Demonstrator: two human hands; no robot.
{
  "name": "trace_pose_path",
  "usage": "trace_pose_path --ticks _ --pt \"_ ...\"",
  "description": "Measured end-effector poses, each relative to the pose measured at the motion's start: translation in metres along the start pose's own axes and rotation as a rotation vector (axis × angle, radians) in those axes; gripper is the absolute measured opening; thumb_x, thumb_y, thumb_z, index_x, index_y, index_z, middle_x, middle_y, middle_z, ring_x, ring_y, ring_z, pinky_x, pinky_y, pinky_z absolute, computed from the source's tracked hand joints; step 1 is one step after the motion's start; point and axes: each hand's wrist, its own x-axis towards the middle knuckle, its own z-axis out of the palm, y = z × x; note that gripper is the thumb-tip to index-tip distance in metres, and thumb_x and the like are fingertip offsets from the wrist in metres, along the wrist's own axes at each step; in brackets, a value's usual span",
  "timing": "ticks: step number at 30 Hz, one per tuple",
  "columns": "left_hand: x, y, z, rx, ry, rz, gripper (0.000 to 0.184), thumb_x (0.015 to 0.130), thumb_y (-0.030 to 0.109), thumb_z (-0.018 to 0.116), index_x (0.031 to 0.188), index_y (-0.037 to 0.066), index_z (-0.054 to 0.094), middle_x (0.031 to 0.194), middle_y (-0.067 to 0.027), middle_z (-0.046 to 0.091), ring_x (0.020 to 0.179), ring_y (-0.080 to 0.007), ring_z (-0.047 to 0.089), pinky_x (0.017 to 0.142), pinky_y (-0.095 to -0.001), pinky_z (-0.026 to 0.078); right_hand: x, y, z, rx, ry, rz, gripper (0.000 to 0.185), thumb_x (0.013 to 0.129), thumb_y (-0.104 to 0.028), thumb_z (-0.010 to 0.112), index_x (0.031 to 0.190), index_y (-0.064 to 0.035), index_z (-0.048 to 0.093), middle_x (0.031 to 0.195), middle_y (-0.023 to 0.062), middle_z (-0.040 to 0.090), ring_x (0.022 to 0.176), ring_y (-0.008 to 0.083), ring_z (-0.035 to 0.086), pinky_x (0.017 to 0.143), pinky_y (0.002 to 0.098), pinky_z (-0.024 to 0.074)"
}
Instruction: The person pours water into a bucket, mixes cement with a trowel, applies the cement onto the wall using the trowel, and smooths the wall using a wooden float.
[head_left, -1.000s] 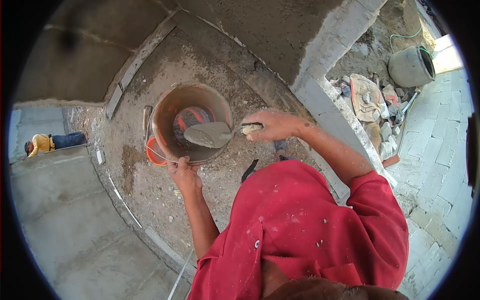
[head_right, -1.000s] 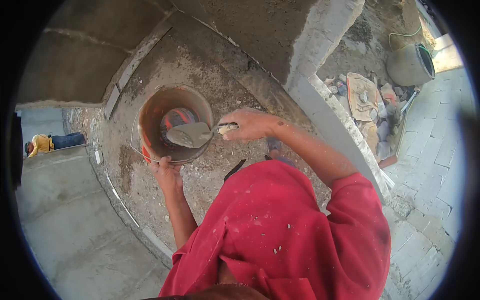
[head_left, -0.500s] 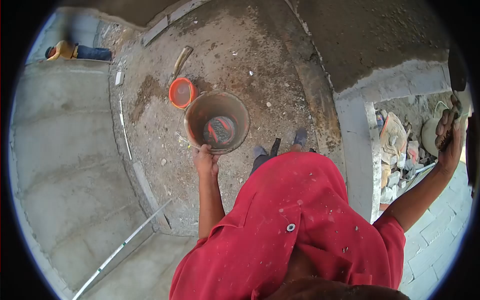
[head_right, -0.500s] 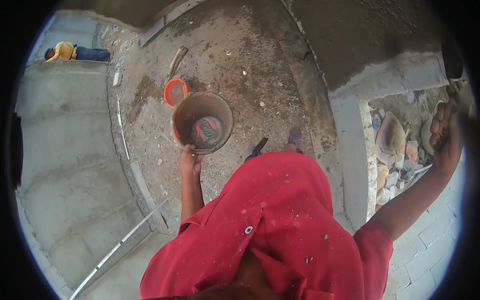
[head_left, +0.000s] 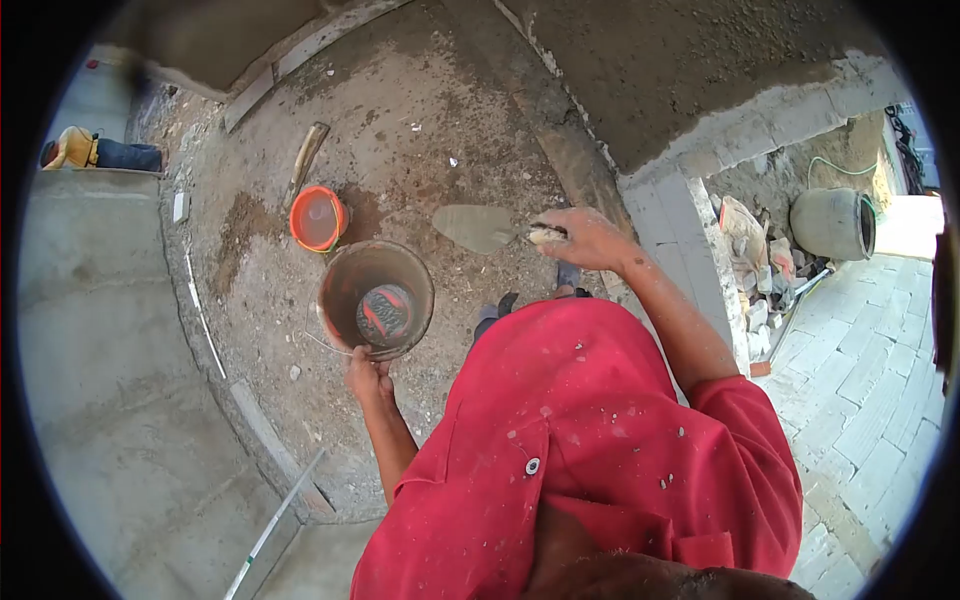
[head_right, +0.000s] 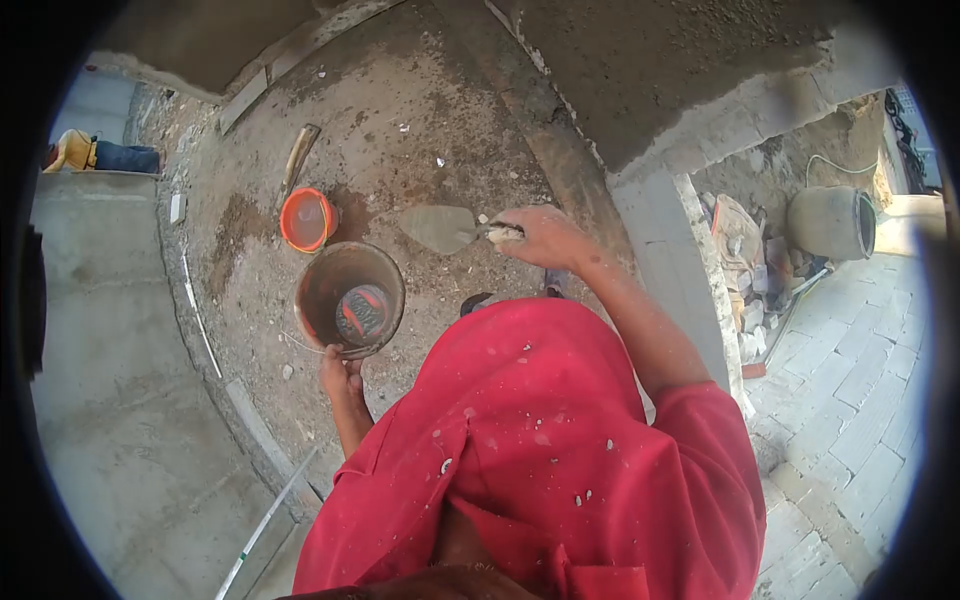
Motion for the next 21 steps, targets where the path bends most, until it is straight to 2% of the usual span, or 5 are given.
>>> trace_pose_path --ticks 6,7,12,15,21 --pt "0.024 0.028 0.021 -0.099 -0.149 -0.028 0.041 0.086 -0.001 0.054 0.127 -0.004 0.053 0.121 -0.019 0.063 0.104 -0.0378 0.071 0.087 -0.0575 0.066 0.093 -0.069 0.076 -0.044 -0.264 -0.339 0.052 0.097 -0.044 0.068 0.134 -0.0072 0.067 0.114 0.0188 0.074 0.103 0.0368 0.072 0.089 0.046 0.0562" --pt "0.026 0.033 0.022 -0.128 -0.158 -0.051 0.041 0.086 -0.001 0.055 0.127 -0.004 0.053 0.122 -0.0193 0.063 0.106 -0.0385 0.07 0.089 -0.0581 0.065 0.09 -0.102 0.04 0.201 -0.504 0.016 0.071 0.1 -0.051 0.064 0.153 -0.0057 0.05 0.111 0.0164 0.074 0.09 0.0257 0.074 0.08 0.0427 0.0582" --pt "0.042 0.036 -0.01 -0.18 -0.092 -0.104 0.05 0.083 0.0 0.054 0.132 -0.004 0.05 0.131 -0.0202 0.06 0.111 -0.0408 0.068 0.095 -0.061 0.062 0.158 -0.042 -0.058 0.637 0.341 0.42 0.082 0.105 -0.054 0.056 0.164 -0.003 0.028 0.105 0.0118 0.074 0.078 0.0155 0.07 0.065 0.0337 0.059" --pt "0.047 0.033 -0.043 -0.313 0.001 -0.115 0.055 0.082 0.001 0.053 0.137 -0.004 0.049 0.134 -0.0198 0.059 0.114 -0.0406 0.067 0.095 -0.061 0.062 0.171 -0.066 -0.093 0.933 0.009 0.216 0.054 0.109 -0.053 0.051 0.128 -0.0043 0.066 0.091 0.0055 0.075 0.069 0.0112 0.07 0.055 0.0258 0.0562" --pt "0.019 0.046 -0.045 -0.448 0.346 -0.003 0.047 0.087 0.001 0.052 0.133 -0.002 0.052 0.129 -0.0158 0.061 0.112 -0.0375 0.067 0.09 -0.0558 0.064 0.242 0.028 0.031 0.538 -0.431 0.565 0.048 0.106 -0.046 0.06 0.097 -0.001 0.074 0.076 0.008 0.073 0.054 0.0162 0.064 0.046 0.0318 0.0518"
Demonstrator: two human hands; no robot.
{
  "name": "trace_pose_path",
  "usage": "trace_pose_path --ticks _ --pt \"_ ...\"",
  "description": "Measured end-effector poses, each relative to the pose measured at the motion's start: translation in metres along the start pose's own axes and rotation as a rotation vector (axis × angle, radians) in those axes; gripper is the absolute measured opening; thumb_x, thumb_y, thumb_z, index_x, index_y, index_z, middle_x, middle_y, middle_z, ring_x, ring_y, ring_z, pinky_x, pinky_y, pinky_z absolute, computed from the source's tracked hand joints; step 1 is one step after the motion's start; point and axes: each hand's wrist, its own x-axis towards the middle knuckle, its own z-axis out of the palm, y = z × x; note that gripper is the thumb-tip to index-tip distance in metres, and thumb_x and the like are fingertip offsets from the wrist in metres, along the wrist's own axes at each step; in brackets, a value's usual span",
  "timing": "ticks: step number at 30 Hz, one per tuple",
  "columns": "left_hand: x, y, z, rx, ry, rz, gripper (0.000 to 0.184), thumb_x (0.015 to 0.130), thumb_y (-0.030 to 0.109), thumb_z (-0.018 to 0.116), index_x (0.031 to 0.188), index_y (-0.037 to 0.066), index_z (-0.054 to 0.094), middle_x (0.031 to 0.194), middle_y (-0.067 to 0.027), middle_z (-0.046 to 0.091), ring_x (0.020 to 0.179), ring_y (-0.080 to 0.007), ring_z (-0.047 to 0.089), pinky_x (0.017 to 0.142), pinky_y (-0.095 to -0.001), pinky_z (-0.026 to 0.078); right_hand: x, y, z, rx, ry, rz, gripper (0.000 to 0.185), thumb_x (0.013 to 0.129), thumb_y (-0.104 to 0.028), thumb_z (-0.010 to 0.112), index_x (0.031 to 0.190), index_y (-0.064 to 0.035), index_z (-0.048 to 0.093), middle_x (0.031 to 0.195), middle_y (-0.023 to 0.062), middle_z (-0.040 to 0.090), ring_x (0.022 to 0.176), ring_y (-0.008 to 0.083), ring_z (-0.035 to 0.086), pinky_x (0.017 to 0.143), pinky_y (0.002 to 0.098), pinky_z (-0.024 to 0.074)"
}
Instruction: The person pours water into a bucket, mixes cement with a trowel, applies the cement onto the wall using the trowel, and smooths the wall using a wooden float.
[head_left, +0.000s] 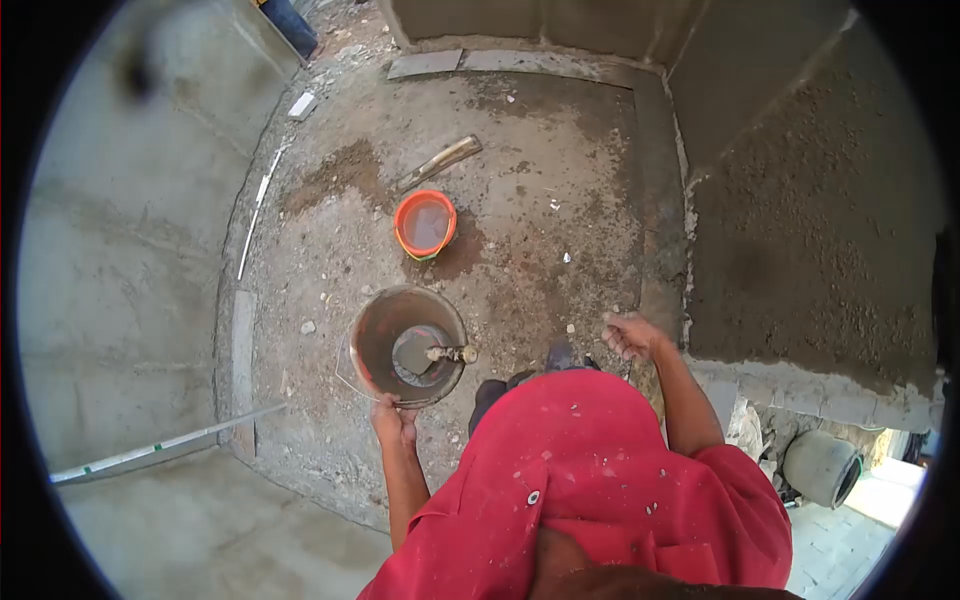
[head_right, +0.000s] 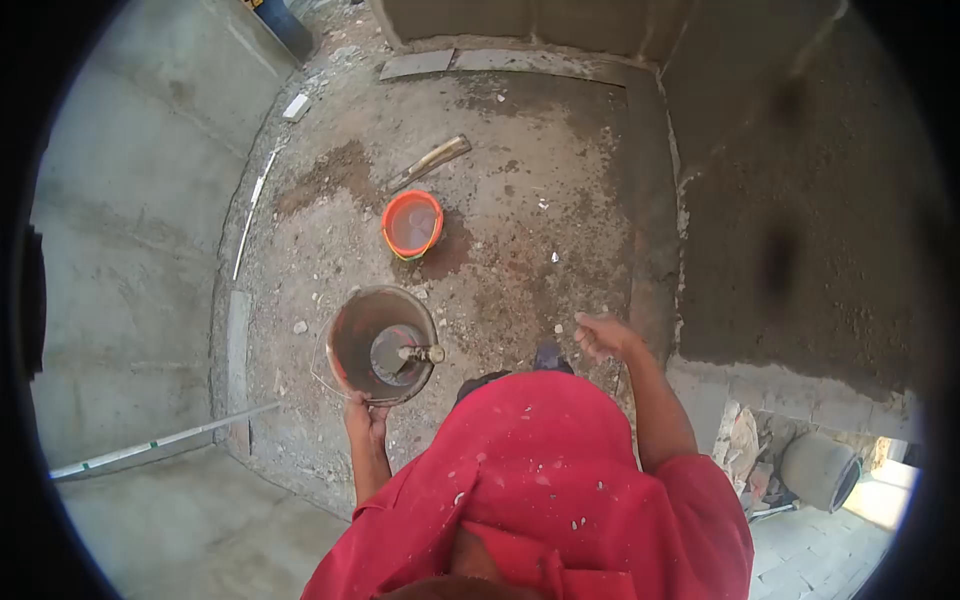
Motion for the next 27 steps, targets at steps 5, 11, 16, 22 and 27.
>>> trace_pose_path --ticks 5,11,16,22,27 --pt "0.057 -0.032 -0.152 -0.051 0.073 -0.03 0.039 0.095 0.009 0.057 0.132 -0.004 0.052 0.135 -0.0183 0.058 0.123 -0.0358 0.06 0.109 -0.051 0.053 0.111 0.187 -0.048 -0.441 0.578 0.048 0.079 0.088 -0.035 0.076 0.15 -0.0041 0.038 0.132 0.0208 0.061 0.119 0.034 0.06 0.102 0.0403 0.0472" --pt "0.158 0.028 -0.16 0.286 -0.102 -0.164 0.061 0.09 0.005 0.051 0.147 -0.014 0.04 0.143 -0.0268 0.055 0.131 -0.0392 0.058 0.115 -0.0492 0.051 -0.085 -0.062 -0.157 -0.519 1.785 -0.21 0.079 0.093 -0.026 0.068 0.162 -0.0125 0.032 0.109 0.0265 0.071 0.1 0.046 0.069 0.089 0.0558 0.0541" --pt "0.131 0.058 -0.057 0.008 -0.046 -0.023 0.051 0.084 0.003 0.054 0.133 -0.01 0.05 0.128 -0.0223 0.061 0.116 -0.0374 0.065 0.096 -0.0499 0.062 -0.074 0.034 -0.211 -0.89 1.266 0.364 0.053 0.094 -0.024 0.066 0.143 -0.0076 0.057 0.102 0.025 0.074 0.094 0.0396 0.074 0.082 0.0499 0.0583" --pt "0.165 0.045 -0.007 -0.227 0.266 -0.018 0.055 0.084 -0.002 0.057 0.138 0.007 0.054 0.123 -0.011 0.061 0.107 -0.0284 0.066 0.088 -0.0464 0.062 0.027 0.029 -0.13 -1.163 0.64 0.514 0.043 0.095 -0.031 0.063 0.13 -0.0052 0.065 0.111 0.024 0.073 0.103 0.0411 0.071 0.088 0.0503 0.057" --pt "0.208 0.041 0.027 -0.208 0.375 -0.129 0.048 0.085 -0.003 0.057 0.133 0.005 0.054 0.114 -0.0095 0.064 0.098 -0.0269 0.069 0.083 -0.0441 0.065 0.213 -0.18 -0.1 -1.425 0.446 0.183 0.042 0.096 -0.036 0.061 0.12 -0.0032 0.071 0.119 0.0232 0.073 0.11 0.0424 0.069 0.093 0.0505 0.0559"
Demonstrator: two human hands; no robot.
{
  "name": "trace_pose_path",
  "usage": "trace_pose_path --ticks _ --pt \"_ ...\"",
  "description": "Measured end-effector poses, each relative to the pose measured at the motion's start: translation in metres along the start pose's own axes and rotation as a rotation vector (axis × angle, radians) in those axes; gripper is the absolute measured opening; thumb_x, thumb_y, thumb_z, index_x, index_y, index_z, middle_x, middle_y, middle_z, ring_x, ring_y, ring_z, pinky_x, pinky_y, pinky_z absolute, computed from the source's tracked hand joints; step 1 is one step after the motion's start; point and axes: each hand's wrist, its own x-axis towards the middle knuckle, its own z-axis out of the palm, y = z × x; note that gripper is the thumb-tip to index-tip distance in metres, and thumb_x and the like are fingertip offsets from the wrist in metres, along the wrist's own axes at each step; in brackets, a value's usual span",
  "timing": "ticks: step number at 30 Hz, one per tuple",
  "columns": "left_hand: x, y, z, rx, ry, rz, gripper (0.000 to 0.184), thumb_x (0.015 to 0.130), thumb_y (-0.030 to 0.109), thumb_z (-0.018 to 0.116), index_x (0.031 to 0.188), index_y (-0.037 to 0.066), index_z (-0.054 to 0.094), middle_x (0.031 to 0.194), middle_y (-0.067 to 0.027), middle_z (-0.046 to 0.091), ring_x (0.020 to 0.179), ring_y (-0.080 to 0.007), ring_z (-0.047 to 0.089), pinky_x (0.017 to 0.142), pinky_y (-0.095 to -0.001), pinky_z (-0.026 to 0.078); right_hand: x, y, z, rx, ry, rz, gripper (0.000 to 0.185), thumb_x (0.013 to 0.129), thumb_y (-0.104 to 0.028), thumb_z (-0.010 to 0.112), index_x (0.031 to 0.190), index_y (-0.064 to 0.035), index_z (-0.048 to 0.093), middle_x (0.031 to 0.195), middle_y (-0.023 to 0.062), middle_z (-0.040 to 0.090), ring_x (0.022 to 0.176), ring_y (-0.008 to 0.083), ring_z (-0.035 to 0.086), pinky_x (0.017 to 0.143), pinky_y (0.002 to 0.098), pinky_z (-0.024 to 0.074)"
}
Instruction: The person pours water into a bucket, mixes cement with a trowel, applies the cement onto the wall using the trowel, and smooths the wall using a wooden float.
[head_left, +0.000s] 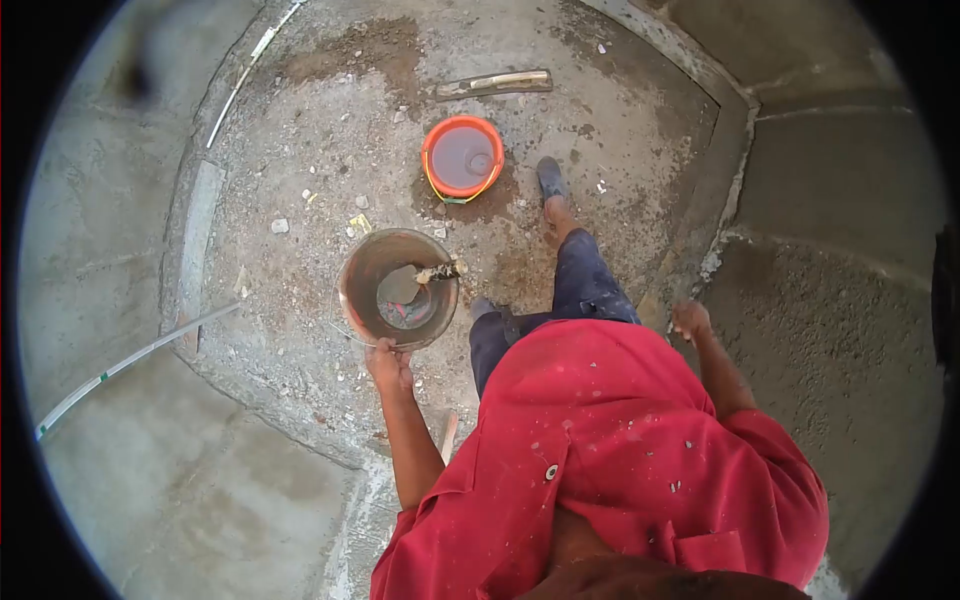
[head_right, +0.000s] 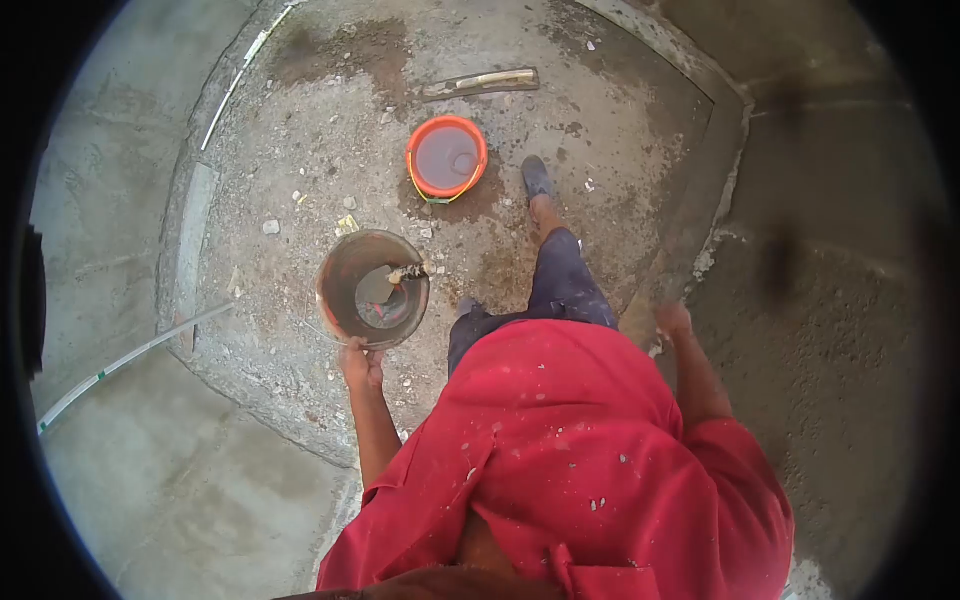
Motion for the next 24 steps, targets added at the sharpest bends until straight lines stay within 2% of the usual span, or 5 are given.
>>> trace_pose_path --ticks 5,11,14,17,24 --pt "0.025 -0.033 0.057 0.149 -0.022 0.055 0.051 0.086 -0.005 0.049 0.136 0.004 0.055 0.11 -0.0075 0.067 0.089 -0.0175 0.07 0.076 -0.0332 0.065 0.22 -0.165 -0.181 -0.01 0.143 -0.343 0.045 0.101 -0.041 0.056 0.116 -0.0012 0.071 0.116 0.0246 0.072 0.112 0.0434 0.067 0.097 0.0513 0.0523" --pt "0.167 -0.129 0.1 0.56 -0.022 -0.098 0.067 0.072 -0.014 0.048 0.136 -0.001 0.063 0.124 -0.0093 0.069 0.115 -0.0228 0.068 0.103 -0.0337 0.052 0.486 -0.403 -0.191 -0.146 0.009 -0.664 0.039 0.093 -0.035 0.064 0.122 -0.011 0.074 0.124 0.0213 0.072 0.12 0.0415 0.065 0.107 0.0492 0.0499" --pt "0.26 -0.173 0.156 0.902 -0.143 -0.096 0.07 0.072 -0.013 0.05 0.139 0.001 0.064 0.122 -0.011 0.073 0.115 -0.0242 0.069 0.102 -0.0341 0.053 0.596 -0.505 -0.171 -0.201 0.008 -0.743 0.04 0.089 -0.029 0.067 0.125 -0.0117 0.073 0.123 0.02 0.072 0.119 0.0401 0.066 0.105 0.0492 0.0514" --pt "0.349 -0.231 0.163 1.254 -0.272 -0.155 0.077 0.073 -0.009 0.052 0.143 0.02 0.065 0.123 -0.0199 0.074 0.114 -0.0335 0.072 0.099 -0.0392 0.054 0.684 -0.583 -0.153 -0.362 0.189 -0.868 0.057 0.088 -0.031 0.072 0.139 -0.0077 0.061 0.128 0.0248 0.068 0.12 0.0417 0.064 0.104 0.0477 0.0518" --pt "0.435 -0.3 0.163 1.458 -0.344 -0.133 0.065 0.08 -0.009 0.053 0.138 0.018 0.068 0.122 -0.0167 0.074 0.113 -0.0368 0.071 0.096 -0.0434 0.056 0.824 -0.656 -0.092 -0.433 0.381 -0.83 0.06 0.09 -0.037 0.074 0.14 -0.0077 0.058 0.131 0.0237 0.066 0.12 0.0436 0.064 0.103 0.0508 0.0525"
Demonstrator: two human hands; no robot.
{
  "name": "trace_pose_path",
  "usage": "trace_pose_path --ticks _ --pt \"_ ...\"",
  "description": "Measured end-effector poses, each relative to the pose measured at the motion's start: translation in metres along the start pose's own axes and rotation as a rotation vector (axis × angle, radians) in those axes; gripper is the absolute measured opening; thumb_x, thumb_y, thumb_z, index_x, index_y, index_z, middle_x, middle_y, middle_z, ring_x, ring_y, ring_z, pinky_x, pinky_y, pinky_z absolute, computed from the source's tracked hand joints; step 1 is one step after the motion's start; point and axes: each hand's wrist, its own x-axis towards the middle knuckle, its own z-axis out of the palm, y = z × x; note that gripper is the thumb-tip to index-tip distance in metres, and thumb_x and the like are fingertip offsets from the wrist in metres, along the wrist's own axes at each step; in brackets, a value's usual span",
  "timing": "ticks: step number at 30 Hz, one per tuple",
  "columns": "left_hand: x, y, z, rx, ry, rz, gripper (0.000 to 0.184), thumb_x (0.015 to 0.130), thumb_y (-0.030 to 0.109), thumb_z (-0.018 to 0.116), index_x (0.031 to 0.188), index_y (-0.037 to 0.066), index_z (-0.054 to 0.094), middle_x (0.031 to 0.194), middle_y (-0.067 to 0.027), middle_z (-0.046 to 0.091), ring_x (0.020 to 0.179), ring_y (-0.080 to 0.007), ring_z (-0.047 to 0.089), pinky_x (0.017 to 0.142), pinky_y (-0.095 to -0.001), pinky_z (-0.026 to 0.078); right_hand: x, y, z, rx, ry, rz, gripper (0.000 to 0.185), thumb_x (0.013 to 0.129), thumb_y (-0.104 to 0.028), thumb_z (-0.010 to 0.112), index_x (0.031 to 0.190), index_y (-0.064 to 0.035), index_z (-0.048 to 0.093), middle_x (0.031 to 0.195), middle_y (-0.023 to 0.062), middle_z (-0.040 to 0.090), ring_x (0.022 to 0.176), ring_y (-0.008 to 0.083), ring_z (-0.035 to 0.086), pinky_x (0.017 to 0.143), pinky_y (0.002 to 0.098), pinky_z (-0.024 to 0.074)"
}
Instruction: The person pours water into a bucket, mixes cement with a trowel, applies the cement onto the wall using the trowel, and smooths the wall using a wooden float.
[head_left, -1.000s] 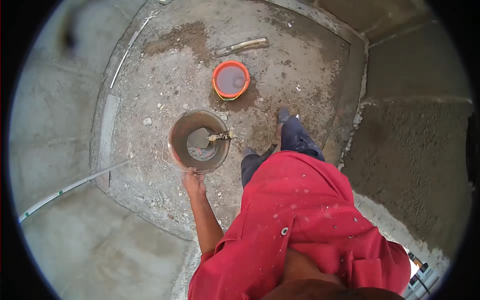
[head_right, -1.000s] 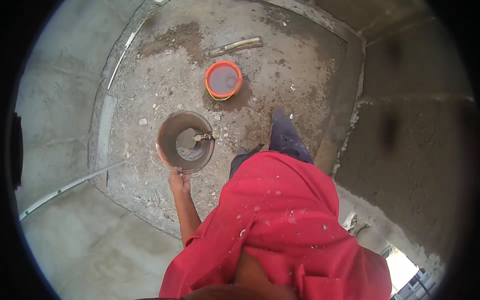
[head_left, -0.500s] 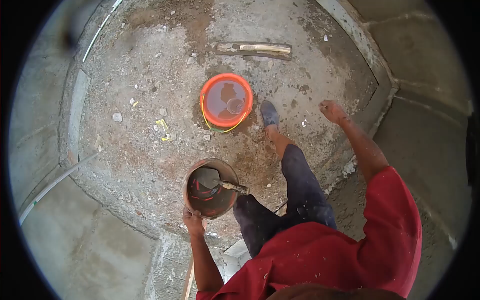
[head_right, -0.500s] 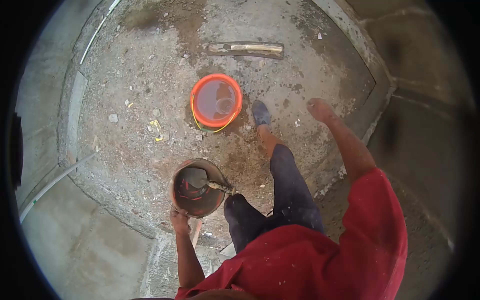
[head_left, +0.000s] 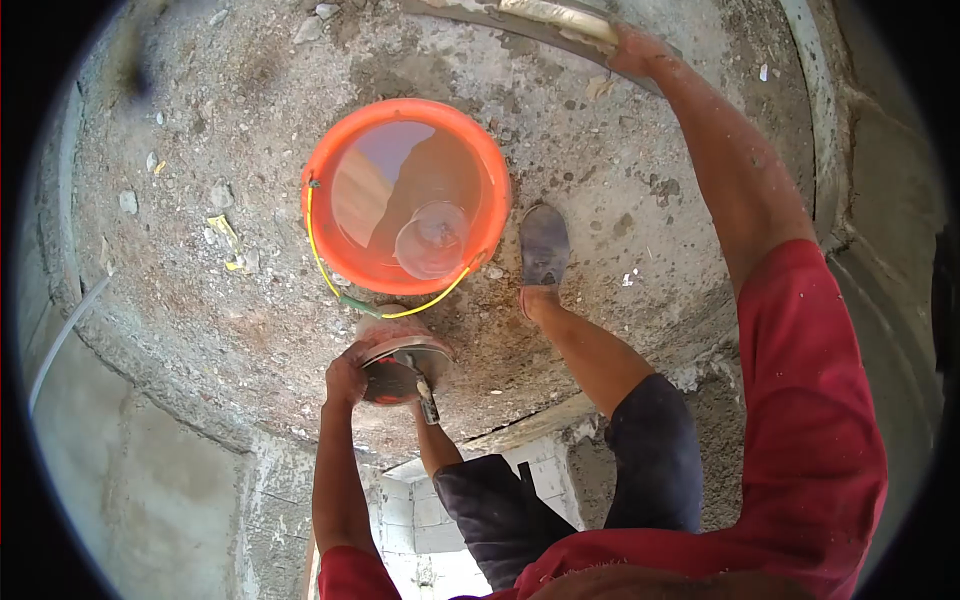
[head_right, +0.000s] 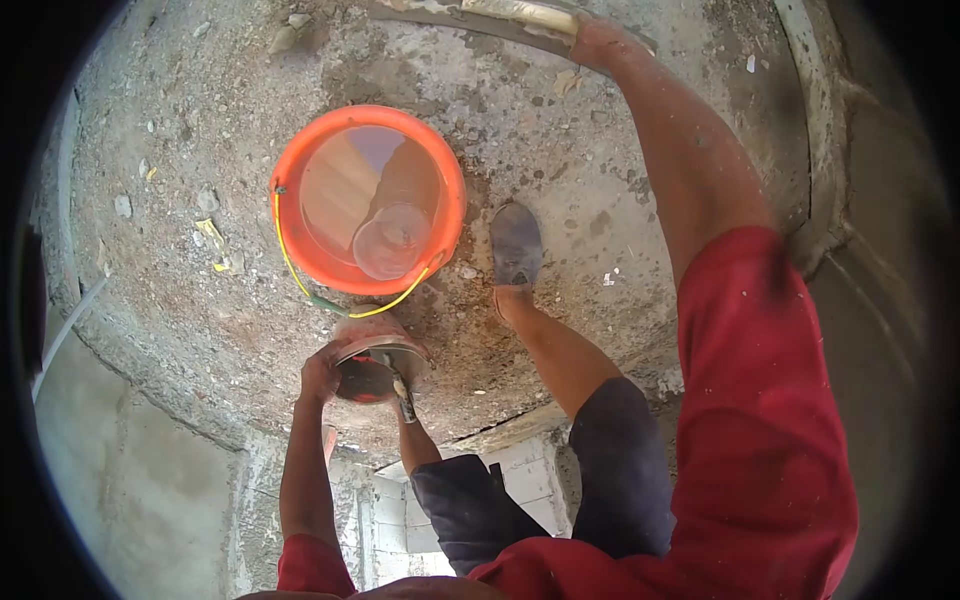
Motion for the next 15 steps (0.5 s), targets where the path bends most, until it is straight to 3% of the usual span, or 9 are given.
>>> trace_pose_path --ticks 2,3,4,6,7,10,12,14,15 --pt "0.015 -0.024 0.011 -0.103 0.055 0.038 0.061 0.082 -0.007 0.054 0.136 0.016 0.069 0.12 -0.0153 0.076 0.112 -0.0363 0.072 0.095 -0.0428 0.056 -0.014 -0.007 0.01 -0.026 0.048 0.051 0.057 0.092 -0.039 0.073 0.139 -0.0092 0.058 0.13 0.0234 0.067 0.117 0.0439 0.066 0.101 0.0519 0.054" --pt "0.022 -0.036 0.012 -0.232 0.01 0.018 0.064 0.082 -0.004 0.06 0.143 0.014 0.063 0.132 -0.0184 0.07 0.122 -0.0368 0.067 0.102 -0.0424 0.054 -0.02 -0.008 0.011 -0.028 0.027 0.083 0.055 0.094 -0.04 0.073 0.139 -0.0122 0.058 0.123 0.0223 0.07 0.112 0.0441 0.068 0.097 0.0536 0.0556" --pt "0.019 -0.02 0.005 -0.065 0.06 0.013 0.067 0.082 -0.003 0.062 0.146 0.014 0.059 0.139 -0.0202 0.065 0.127 -0.0376 0.063 0.106 -0.0427 0.052 -0.039 -0.017 0.0 0.051 0.026 0.086 0.043 0.092 -0.037 0.074 0.125 -0.0116 0.066 0.117 0.0168 0.074 0.111 0.0368 0.07 0.095 0.049 0.0559" --pt "0.002 0.03 -0.017 0.276 0.159 0.008 0.075 0.081 -0.001 0.067 0.153 0.014 0.052 0.151 -0.0238 0.055 0.137 -0.0391 0.056 0.113 -0.0433 0.048 -0.077 -0.019 -0.008 0.38 -0.073 0.058 0.048 0.091 -0.04 0.075 0.129 -0.0123 0.067 0.114 0.0146 0.075 0.107 0.0323 0.071 0.095 0.0465 0.0564" --pt "0.004 0.025 -0.023 0.295 0.094 -0.004 0.089 0.08 0.004 0.075 0.161 0.014 0.04 0.163 -0.0278 0.038 0.147 -0.0423 0.043 0.12 -0.045 0.042 -0.1 -0.023 -0.013 0.47 -0.115 0.119 0.05 0.091 -0.041 0.075 0.132 -0.0131 0.066 0.113 0.0151 0.075 0.105 0.0317 0.071 0.093 0.046 0.0567" --pt "-0.027 0.053 -0.031 0.301 0.255 0.005 0.096 0.078 0.007 0.083 0.162 0.013 0.036 0.16 -0.0267 0.043 0.147 -0.0396 0.045 0.118 -0.0438 0.044 -0.184 -0.033 -0.072 0.815 -0.286 0.278 0.054 0.092 -0.04 0.074 0.137 -0.0108 0.064 0.109 0.0191 0.075 0.099 0.0335 0.072 0.09 0.0467 0.0562" --pt "-0.057 0.057 -0.027 0.193 0.335 0.008 0.101 0.076 0.016 0.088 0.162 0.011 0.035 0.16 -0.0263 0.044 0.142 -0.0416 0.05 0.115 -0.0452 0.046 -0.254 -0.024 -0.108 0.803 -0.197 0.189 0.056 0.092 -0.039 0.072 0.136 -0.0056 0.062 0.106 0.0234 0.074 0.094 0.0379 0.072 0.087 0.0484 0.0558" --pt "-0.102 0.058 -0.015 0.105 0.349 0.085 0.09 0.083 0.023 0.086 0.158 0.008 0.04 0.156 -0.0265 0.049 0.142 -0.0422 0.051 0.113 -0.0466 0.046 -0.327 -0.027 -0.138 0.801 -0.007 0.183 0.063 0.09 -0.042 0.072 0.136 -0.0022 0.06 0.105 0.0262 0.074 0.095 0.0416 0.072 0.086 0.0493 0.0557" --pt "-0.133 0.056 -0.004 0.123 0.328 0.054 0.085 0.086 0.027 0.083 0.157 0.005 0.041 0.155 -0.027 0.049 0.142 -0.0427 0.05 0.114 -0.0468 0.044 -0.36 -0.021 -0.131 0.776 -0.026 0.279 0.063 0.089 -0.046 0.072 0.134 -0.0026 0.062 0.107 0.0265 0.073 0.098 0.0421 0.072 0.087 0.0492 0.0558"
